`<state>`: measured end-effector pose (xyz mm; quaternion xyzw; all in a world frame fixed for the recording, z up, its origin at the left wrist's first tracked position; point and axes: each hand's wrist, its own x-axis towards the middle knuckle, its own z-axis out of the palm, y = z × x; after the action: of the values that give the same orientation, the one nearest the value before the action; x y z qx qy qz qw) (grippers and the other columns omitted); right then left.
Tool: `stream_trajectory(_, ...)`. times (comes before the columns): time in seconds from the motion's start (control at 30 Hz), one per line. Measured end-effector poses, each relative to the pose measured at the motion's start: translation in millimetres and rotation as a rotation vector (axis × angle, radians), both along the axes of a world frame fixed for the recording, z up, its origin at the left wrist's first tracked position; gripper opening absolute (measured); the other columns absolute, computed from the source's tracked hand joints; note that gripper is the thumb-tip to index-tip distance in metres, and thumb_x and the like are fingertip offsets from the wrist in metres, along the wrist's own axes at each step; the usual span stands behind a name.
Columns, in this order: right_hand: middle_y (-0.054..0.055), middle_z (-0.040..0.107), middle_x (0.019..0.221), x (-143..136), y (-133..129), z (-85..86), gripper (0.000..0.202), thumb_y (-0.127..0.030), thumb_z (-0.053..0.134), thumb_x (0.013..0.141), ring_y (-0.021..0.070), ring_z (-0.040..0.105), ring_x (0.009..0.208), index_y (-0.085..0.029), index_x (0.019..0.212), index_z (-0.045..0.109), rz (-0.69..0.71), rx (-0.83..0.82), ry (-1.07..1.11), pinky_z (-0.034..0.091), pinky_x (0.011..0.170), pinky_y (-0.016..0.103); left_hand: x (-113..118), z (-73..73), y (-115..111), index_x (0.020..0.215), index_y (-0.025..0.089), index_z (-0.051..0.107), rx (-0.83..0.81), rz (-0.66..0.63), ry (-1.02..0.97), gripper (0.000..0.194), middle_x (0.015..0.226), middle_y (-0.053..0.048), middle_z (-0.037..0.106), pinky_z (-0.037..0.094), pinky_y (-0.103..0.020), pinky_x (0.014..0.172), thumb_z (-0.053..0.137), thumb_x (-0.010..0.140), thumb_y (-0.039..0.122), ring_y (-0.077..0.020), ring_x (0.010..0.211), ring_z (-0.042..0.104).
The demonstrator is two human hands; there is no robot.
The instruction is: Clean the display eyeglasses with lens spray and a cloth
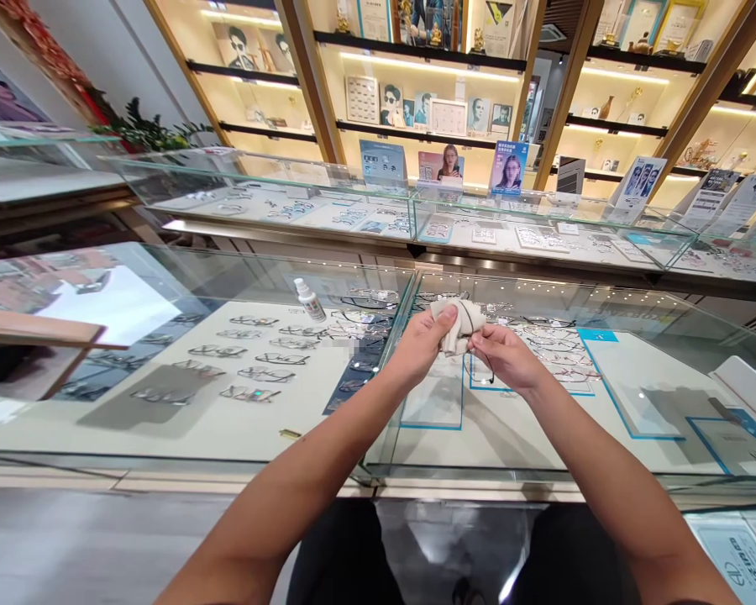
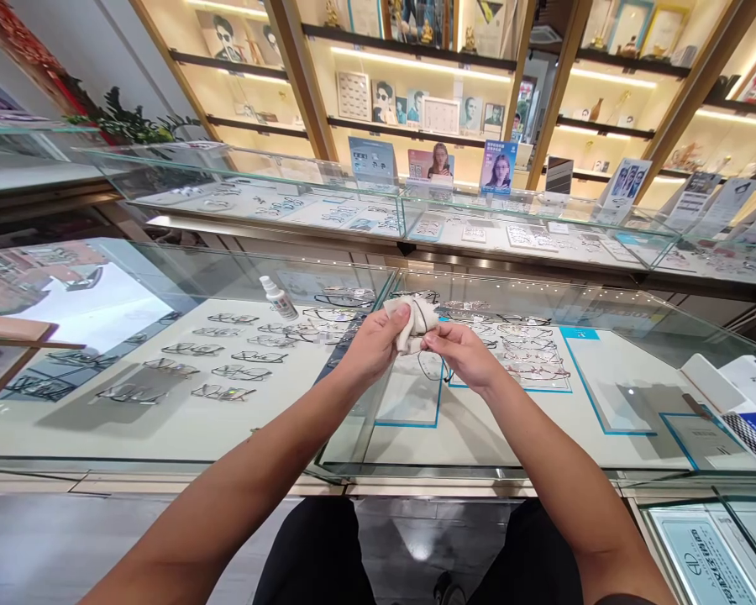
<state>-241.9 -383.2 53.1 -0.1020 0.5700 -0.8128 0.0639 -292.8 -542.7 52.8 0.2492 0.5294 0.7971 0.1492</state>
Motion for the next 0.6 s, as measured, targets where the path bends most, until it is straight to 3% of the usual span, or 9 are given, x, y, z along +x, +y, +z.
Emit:
stream_trajectory(0.1,-0.002,0.066,0.073,-0.7,3.9,0.8,0.044,-0.052,0.1,0.058,0.0115,0.055,0.071,-0.021,0.068,0.069,-0.021,-0.025,-0.023,0.046,0.074,0.027,-0.2,3.6,-2.3,0.086,0.014,0.07,0.018,-0.056,-0.031,0.056,0.07,-0.003,0.069,0.049,-0.024,0.061,0.089,0.069,0.064,-0.0124,0.063,0.061)
stream_trajectory(0.27,-0.003,0.064,0.075,-0.4,2.0,-3.8,0.043,-0.05,0.1,0.059,0.0108,0.056,0.074,-0.021,0.068,0.069,0.004,-0.092,-0.065,0.05,0.081,0.027,2.9,8.1,-4.1,0.099,0.016,0.072,-0.008,0.03,0.032,0.054,0.086,-0.004,0.075,0.053,-0.026,0.07,0.098,0.06,0.044,-0.0158,0.074,0.067)
stream_trajectory(0.4,-0.002,0.065,0.076,1.4,-4.4,-6.4,0.041,-0.048,0.1,0.059,0.0113,0.059,0.077,-0.021,0.07,0.072,0.048,-0.127,-0.106,0.052,0.084,0.027,4.7,8.6,-6.2,0.091,0.016,0.072,-0.1,0.094,0.082,0.051,0.075,-0.002,0.073,0.051,-0.025,0.06,0.097,0.06,0.047,-0.0149,0.063,0.064)
stream_trajectory(0.6,-0.003,0.067,0.075,1.5,-11.6,-10.9,0.041,-0.05,0.099,0.062,0.0107,0.062,0.077,-0.02,0.072,0.074,0.101,-0.114,-0.097,0.05,0.083,0.027,8.4,6.6,-5.8,0.077,0.016,0.068,-0.141,0.198,0.083,0.055,0.055,0.001,0.062,0.042,-0.024,0.047,0.087,0.068,0.067,-0.0121,0.047,0.054)
